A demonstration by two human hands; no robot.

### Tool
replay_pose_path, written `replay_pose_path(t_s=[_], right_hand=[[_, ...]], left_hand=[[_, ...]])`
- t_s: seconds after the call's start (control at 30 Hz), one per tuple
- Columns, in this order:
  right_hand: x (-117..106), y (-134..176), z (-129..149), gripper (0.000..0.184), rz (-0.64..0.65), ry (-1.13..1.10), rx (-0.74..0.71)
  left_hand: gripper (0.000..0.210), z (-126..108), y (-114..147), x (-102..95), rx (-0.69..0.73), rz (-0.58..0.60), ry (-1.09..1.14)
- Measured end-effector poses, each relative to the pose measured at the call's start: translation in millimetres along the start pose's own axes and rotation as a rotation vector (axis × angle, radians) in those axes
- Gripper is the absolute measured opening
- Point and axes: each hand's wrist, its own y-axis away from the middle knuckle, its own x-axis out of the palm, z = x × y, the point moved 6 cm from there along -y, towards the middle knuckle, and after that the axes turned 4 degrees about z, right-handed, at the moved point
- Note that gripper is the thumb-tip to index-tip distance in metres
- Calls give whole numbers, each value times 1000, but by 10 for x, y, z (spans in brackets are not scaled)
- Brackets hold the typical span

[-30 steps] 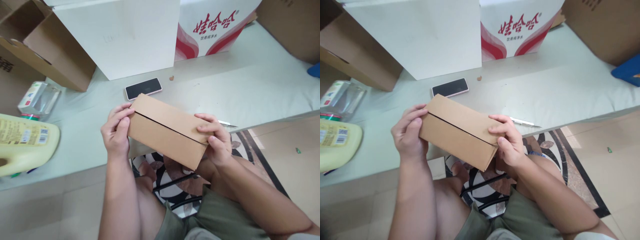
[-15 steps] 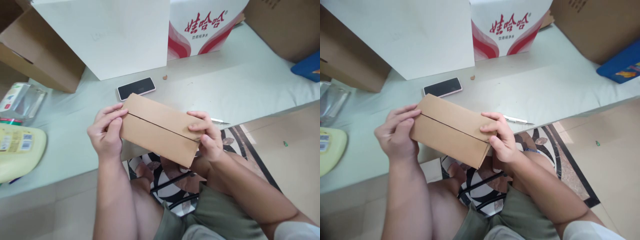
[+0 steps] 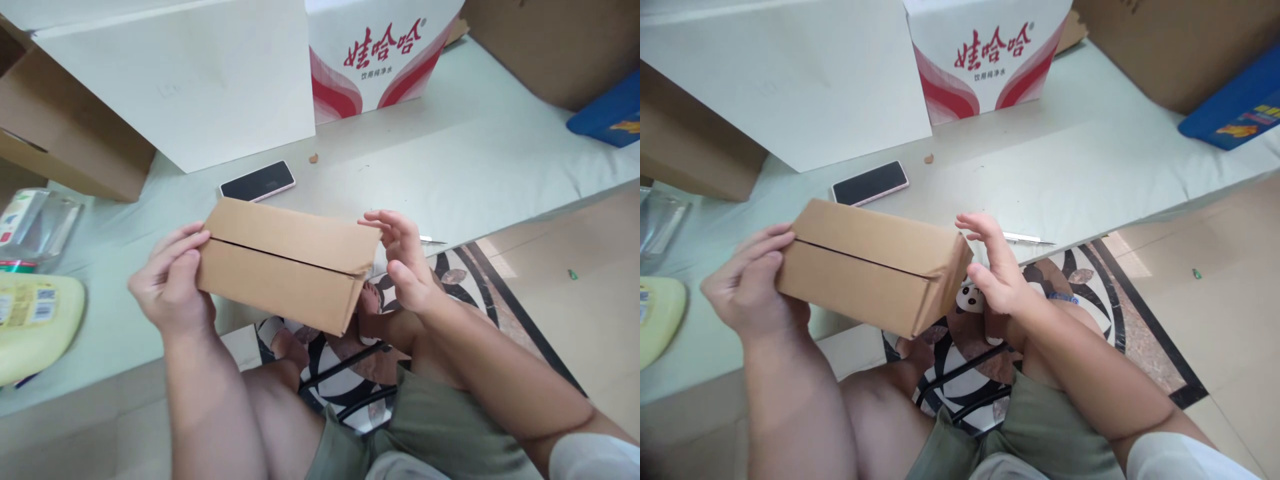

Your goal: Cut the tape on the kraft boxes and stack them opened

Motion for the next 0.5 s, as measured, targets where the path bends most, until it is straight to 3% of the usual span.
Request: replay_pose_path(t_s=[0.13,0.23,0.33,0.43,0.5], right_hand=[[5,-24,-95,65,1,15,185],[83,-49,-142,64,109,-2,273],[192,-56,-143,68,234,-24,260],[268,-34,-119,78,266,4,181],[298,-3,-92,82,251,48,112]], left_hand=[[26,69,-35,-147,-90,-201,36],[28,142,-37,-219,-121,-287,58],[29,204,-35,-249,-129,-317,76],[28,256,-18,-268,-175,-322,69],[24,274,-7,-223,-250,-231,-2]])
